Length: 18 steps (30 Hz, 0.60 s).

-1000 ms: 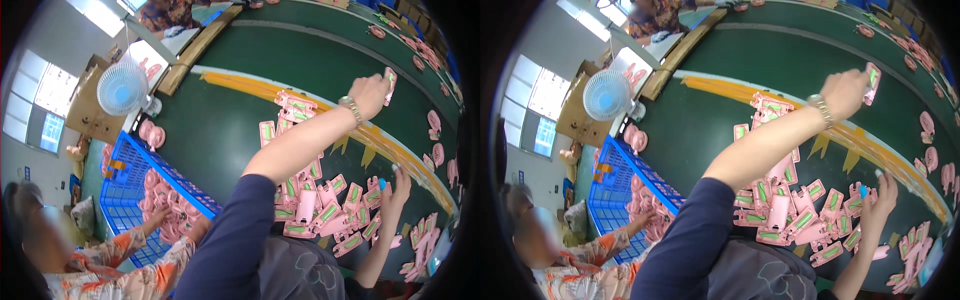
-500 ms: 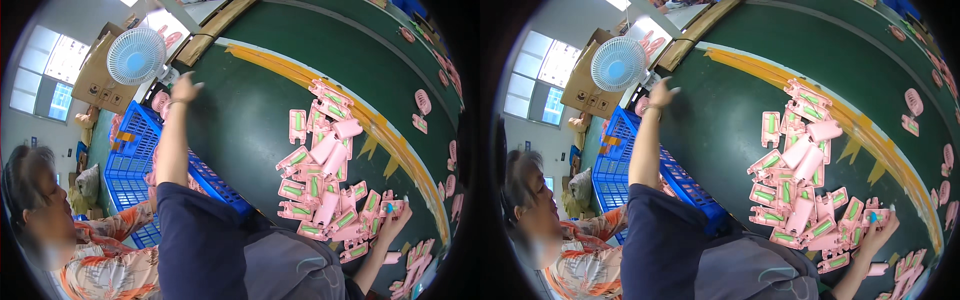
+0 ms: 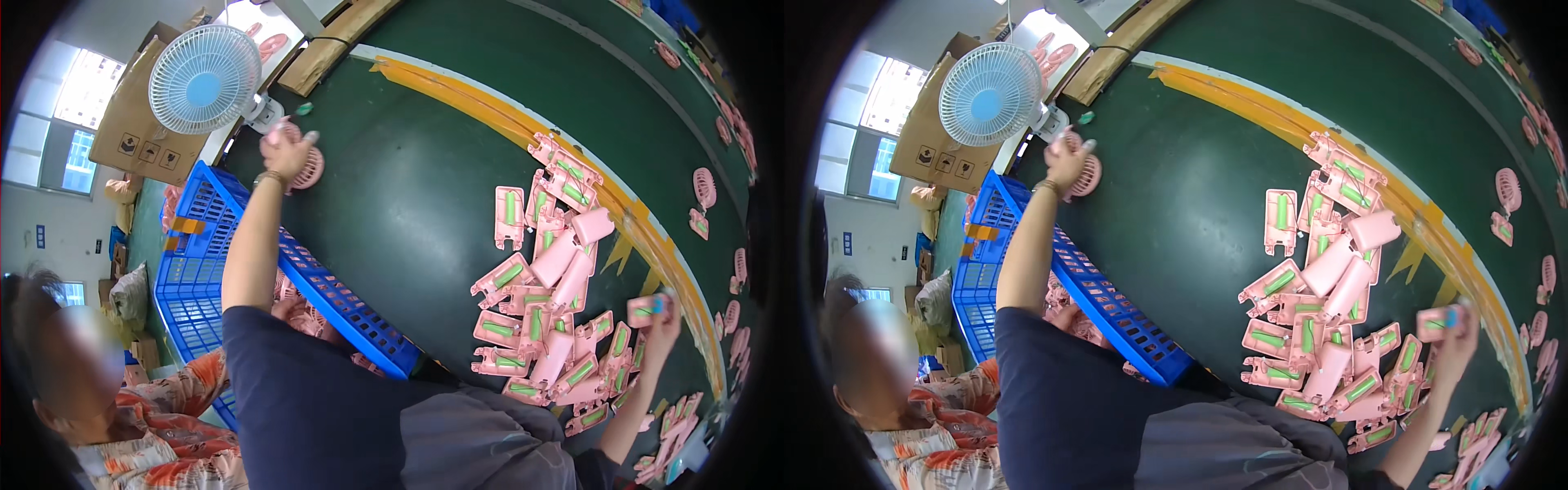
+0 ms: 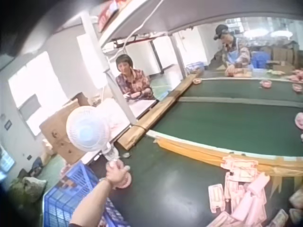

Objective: The person assembles handheld fans by connecting circuit boards to wires, fitting fan heads and batteries into plastic handle casings by hand, and placing fan parts onto the conveyor belt.

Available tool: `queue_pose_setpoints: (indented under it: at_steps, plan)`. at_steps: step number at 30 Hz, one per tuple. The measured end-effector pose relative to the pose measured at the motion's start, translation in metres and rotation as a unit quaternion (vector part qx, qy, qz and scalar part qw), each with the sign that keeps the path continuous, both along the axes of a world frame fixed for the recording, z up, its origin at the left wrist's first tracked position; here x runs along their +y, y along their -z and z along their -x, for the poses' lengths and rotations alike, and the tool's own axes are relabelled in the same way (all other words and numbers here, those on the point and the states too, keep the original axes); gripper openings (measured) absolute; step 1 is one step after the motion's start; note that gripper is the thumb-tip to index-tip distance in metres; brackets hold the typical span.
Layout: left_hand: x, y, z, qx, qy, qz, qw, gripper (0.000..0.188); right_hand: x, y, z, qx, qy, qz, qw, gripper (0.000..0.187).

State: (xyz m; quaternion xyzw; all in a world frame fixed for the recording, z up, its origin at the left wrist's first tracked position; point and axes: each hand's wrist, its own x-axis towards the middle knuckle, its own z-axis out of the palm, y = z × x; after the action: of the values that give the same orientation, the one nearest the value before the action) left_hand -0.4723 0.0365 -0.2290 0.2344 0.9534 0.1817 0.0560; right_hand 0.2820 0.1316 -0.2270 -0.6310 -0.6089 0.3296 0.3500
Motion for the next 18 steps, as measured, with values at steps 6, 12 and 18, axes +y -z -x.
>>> queue_pose_setpoints:
  at_steps: [6,12,18]
  plan:
    - [0.031,-0.023,-0.178,0.018,0.217,0.052,0.975,0.088,-0.001,-0.021,0.078,-0.326,-0.060,0.023,0.943,0.026]
    - [0.045,-0.043,-0.262,0.055,0.264,0.120,0.956,0.075,-0.011,-0.009,0.048,-0.232,-0.086,-0.083,0.965,0.030]
    - [0.101,-0.043,-0.242,0.114,0.424,-0.096,0.893,0.034,-0.026,-0.015,0.042,0.025,-0.101,0.054,0.993,0.049]
